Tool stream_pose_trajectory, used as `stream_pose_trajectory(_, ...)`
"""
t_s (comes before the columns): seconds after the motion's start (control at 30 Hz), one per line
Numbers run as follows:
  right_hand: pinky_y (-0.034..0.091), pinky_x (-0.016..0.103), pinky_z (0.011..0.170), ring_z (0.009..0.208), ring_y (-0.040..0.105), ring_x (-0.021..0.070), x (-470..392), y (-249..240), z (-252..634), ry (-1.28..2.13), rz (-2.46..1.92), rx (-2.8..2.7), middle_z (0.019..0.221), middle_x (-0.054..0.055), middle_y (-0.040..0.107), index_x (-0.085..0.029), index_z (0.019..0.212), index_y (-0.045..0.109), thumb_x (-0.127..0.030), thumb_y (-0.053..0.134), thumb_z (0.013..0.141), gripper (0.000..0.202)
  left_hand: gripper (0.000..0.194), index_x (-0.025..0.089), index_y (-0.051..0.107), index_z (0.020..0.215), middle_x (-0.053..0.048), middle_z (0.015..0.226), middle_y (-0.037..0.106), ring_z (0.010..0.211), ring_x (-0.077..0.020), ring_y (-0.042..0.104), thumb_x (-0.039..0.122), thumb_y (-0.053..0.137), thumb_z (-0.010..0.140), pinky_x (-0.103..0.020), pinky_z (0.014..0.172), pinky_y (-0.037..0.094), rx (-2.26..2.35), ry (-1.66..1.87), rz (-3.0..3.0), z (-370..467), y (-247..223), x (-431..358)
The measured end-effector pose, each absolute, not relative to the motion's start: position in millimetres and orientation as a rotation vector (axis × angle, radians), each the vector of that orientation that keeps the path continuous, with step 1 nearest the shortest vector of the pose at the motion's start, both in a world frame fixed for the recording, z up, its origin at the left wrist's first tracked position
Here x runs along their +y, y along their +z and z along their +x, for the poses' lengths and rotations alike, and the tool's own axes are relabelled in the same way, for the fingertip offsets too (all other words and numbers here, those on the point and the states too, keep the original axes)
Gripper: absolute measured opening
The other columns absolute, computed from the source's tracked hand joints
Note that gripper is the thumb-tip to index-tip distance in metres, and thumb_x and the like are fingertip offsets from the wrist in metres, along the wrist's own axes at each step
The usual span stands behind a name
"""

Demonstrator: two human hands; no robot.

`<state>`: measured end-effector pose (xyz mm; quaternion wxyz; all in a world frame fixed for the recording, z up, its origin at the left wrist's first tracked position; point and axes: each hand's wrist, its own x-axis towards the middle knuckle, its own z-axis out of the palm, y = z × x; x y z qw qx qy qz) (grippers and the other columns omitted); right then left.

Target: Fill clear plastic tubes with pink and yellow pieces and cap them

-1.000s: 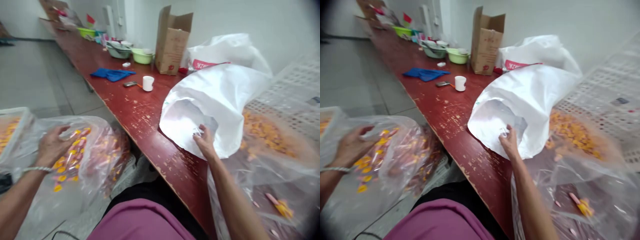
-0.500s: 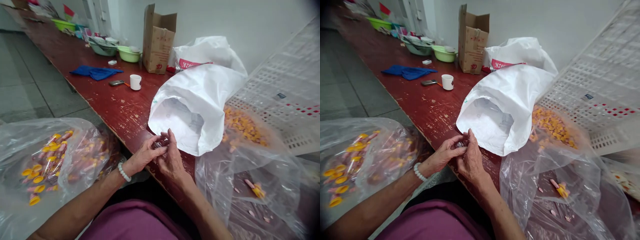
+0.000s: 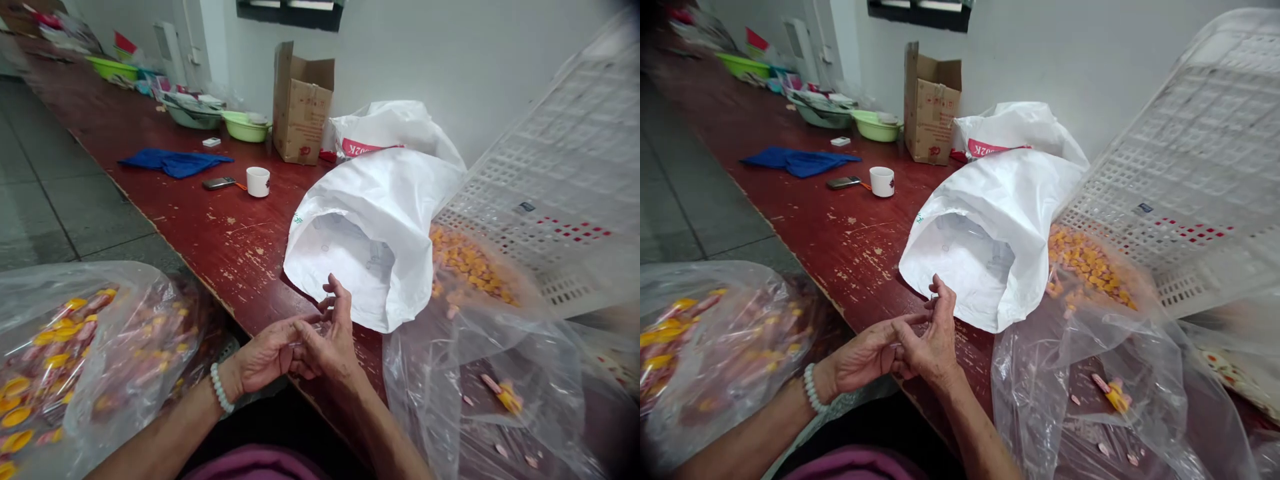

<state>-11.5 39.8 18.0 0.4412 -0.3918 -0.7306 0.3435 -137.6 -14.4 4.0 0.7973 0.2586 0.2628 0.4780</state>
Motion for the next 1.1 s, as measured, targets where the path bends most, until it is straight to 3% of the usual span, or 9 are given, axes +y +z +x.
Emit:
stream_pose_trajectory(0.13,0.047,0.037,0.085,0.101,0.046,0.0188,48,24,-9,0.824,-1.015,-1.800,0.129,0.009,0.036,-0.026,0.139,0.025,-0.032,0.064,0.075,0.075,0.028,0.012,0.063,0.104,-0.009,0.084,0.064,0.075,-0.0186,0.064,0.017,0.064,0.077,-0.031,0.073,0.047,0.520,0.963,0.631,-137,-2,-17)
stream_pose_trajectory(0.27,0.043,0.035,0.091,0.102,0.049,0.0159,51,29,-10,0.836,-1.033,-1.764,0.121,0.006,0.047,-0.025,0.129,0.039,-0.029,0.045,0.089,0.041,0.043,0.018,0.061,0.108,-0.002,0.080,0.061,0.075,-0.0157,0.061,0.004,0.064,0.067,-0.028,0.071,0.046,0.540,1.070,0.572,-140,-1,-10)
stream_pose_trajectory(0.37,0.042,0.033,0.095,0.106,0.052,0.0146,46,27,-18,0.942,-0.997,-1.755,0.115,0.004,0.055,-0.024,0.119,0.049,-0.025,0.038,0.093,0.029,0.045,0.020,0.060,0.110,-0.001,0.088,0.062,0.084,-0.0145,0.058,0.002,0.062,0.068,-0.026,0.077,0.045,0.659,1.223,0.593,-138,4,-1)
stream_pose_trajectory(0.47,0.040,0.034,0.098,0.111,0.051,0.0145,37,26,-29,0.933,-0.945,-1.836,0.119,0.004,0.056,-0.025,0.120,0.050,-0.023,0.038,0.093,0.030,0.042,0.019,0.062,0.106,-0.003,0.094,0.064,0.089,-0.0174,0.057,0.004,0.065,0.066,-0.026,0.076,0.045,0.717,1.255,0.686,-132,3,8)
stream_pose_trajectory(0.63,0.028,0.043,0.108,0.127,0.039,0.0199,50,35,-29,0.764,-0.873,-2.207,0.134,0.004,0.049,-0.027,0.133,0.042,-0.027,0.044,0.090,0.043,0.025,0.015,0.066,0.092,-0.003,0.080,0.064,0.069,-0.0141,0.056,0.020,0.067,0.068,-0.023,0.058,0.043,0.788,1.449,0.577,-130,-5,18)
stream_pose_trajectory(0.77,0.037,0.045,0.103,0.128,0.039,0.0221,135,38,8,0.595,-1.237,-2.134,0.141,0.010,0.040,-0.020,0.139,0.030,-0.020,0.031,0.090,0.049,0.048,0.017,0.054,0.122,0.000,0.063,0.062,0.056,-0.0117,0.053,0.023,0.064,0.075,-0.024,0.055,0.042,0.846,1.350,0.580,-141,2,19)
stream_pose_trajectory(0.87,0.031,0.046,0.106,0.131,0.032,0.0278,209,31,44,0.178,-1.765,-2.178,0.140,0.022,0.036,-0.003,0.138,0.025,-0.004,0.038,0.075,0.065,0.058,0.022,0.043,0.132,-0.001,0.063,0.063,0.064,-0.0161,0.060,0.023,0.061,0.077,-0.026,0.060,0.045,0.802,1.320,0.564,-149,7,19)
stream_pose_trajectory(0.97,0.034,0.045,0.102,0.128,0.034,0.0326,249,17,68,0.128,-1.875,-2.226,0.133,0.026,0.039,0.002,0.133,0.030,-0.003,0.045,0.066,0.069,0.040,0.021,0.057,0.114,-0.003,0.077,0.066,0.077,-0.0183,0.063,0.019,0.063,0.074,-0.028,0.068,0.048,0.758,1.315,0.516,-153,9,22)
stream_pose_trajectory(1.1,0.042,0.046,0.090,0.116,0.042,0.0352,255,-2,77,0.070,-1.952,-2.297,0.122,0.022,0.046,-0.006,0.124,0.045,-0.007,0.050,0.064,0.060,0.014,0.015,0.062,0.085,-0.004,0.085,0.066,0.077,-0.0152,0.063,0.016,0.066,0.072,-0.024,0.069,0.046,0.802,1.326,0.532,-154,7,28)
